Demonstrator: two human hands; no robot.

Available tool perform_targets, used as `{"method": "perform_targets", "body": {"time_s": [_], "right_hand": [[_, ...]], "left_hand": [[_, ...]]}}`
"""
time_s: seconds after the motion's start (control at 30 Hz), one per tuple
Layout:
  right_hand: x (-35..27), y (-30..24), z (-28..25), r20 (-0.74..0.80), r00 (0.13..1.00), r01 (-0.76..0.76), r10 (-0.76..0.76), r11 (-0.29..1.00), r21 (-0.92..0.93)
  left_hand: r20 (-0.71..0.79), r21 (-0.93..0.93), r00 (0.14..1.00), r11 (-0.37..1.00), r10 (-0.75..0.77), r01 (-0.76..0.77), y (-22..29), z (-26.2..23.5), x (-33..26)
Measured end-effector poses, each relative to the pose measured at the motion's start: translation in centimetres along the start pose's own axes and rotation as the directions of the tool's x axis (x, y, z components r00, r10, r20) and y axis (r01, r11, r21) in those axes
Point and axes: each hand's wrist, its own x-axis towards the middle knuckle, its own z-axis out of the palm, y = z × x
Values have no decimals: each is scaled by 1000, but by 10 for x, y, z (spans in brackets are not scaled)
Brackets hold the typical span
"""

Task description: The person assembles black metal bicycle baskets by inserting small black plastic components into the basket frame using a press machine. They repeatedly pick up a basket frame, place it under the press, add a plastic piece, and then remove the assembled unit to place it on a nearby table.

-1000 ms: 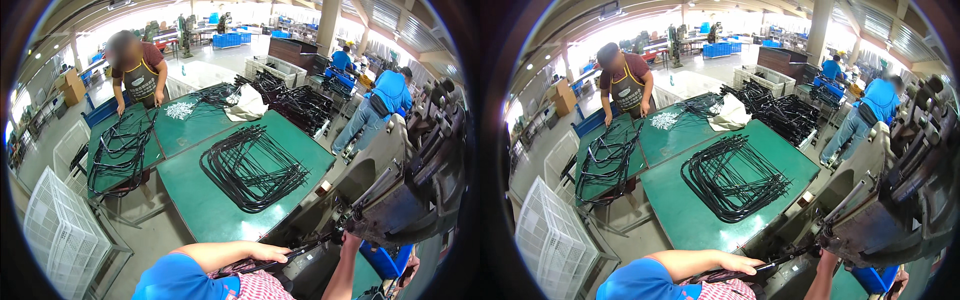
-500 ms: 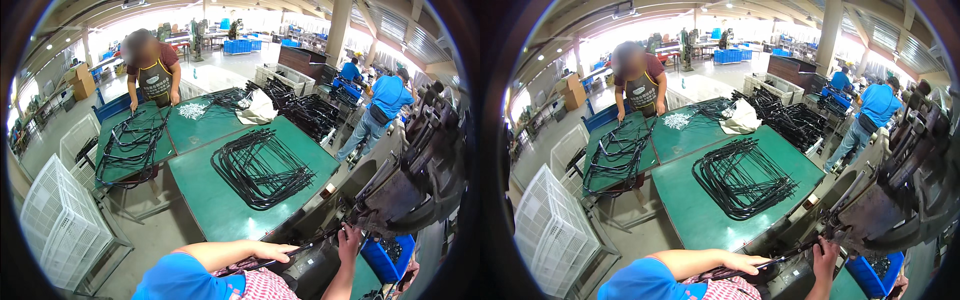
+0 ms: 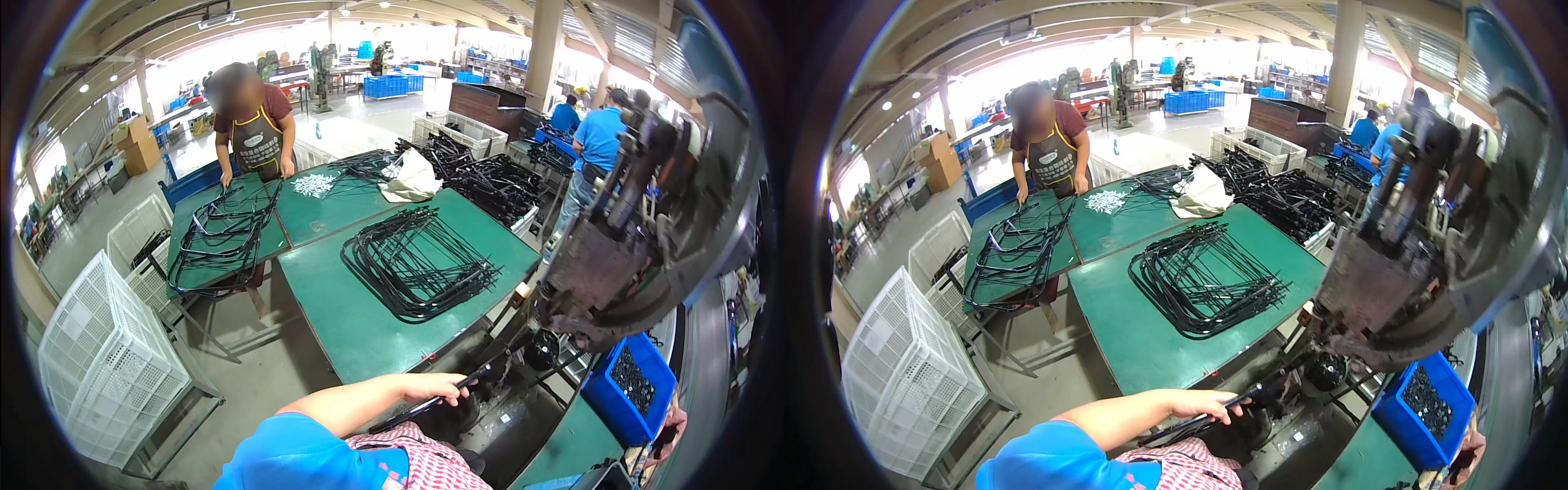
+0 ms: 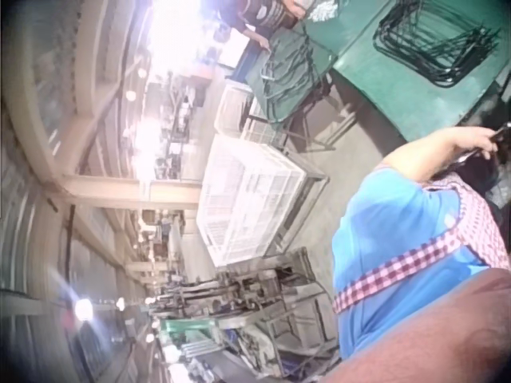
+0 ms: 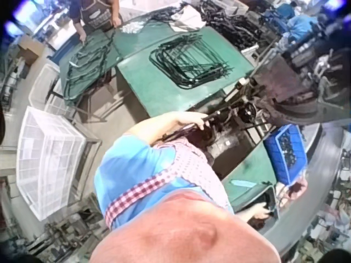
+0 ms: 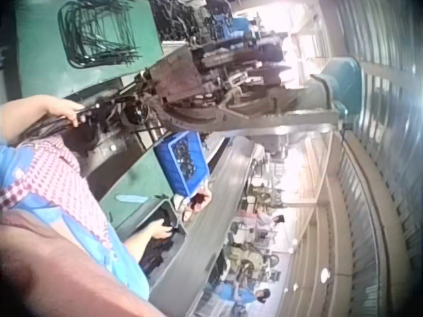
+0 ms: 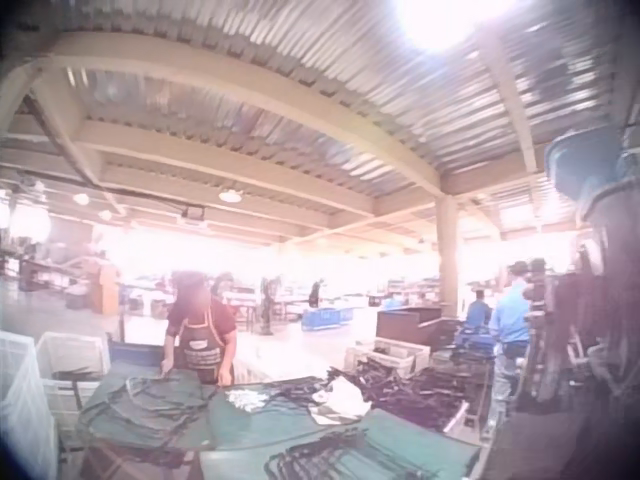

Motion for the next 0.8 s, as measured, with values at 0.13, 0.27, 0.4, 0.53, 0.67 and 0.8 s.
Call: {"method": "perform_targets", "body": {"time_s": [0.13, 0.27, 0.4, 0.53, 0.67, 0.8], "right_hand": [[-19, 120, 7, 753, 649, 146, 114, 952, -269], [-54, 168, 28, 775, 621, 111, -117, 992, 61], [-45, 137, 22, 775, 585, 433, -237, 900, -52], [-45, 143, 21, 679, 685, 415, -265, 908, -64], [-41, 141, 3, 663, 700, 368, -266, 930, -15], [-41, 142, -3, 708, 646, 369, -284, 929, 35]], "left_hand": [[-56, -104, 998, 994, -36, 30, -6, 11, 0], [-96, -130, 995, 992, -24, 11, -9, 21, 4], [-122, -138, 991, 990, -52, 34, -7, 31, 10], [-118, -142, 992, 990, -40, 23, -7, 32, 8], [-105, -250, 994, 968, -38, 10, -11, 29, 7], [-112, -266, 993, 964, -37, 6, -12, 28, 7]]}}
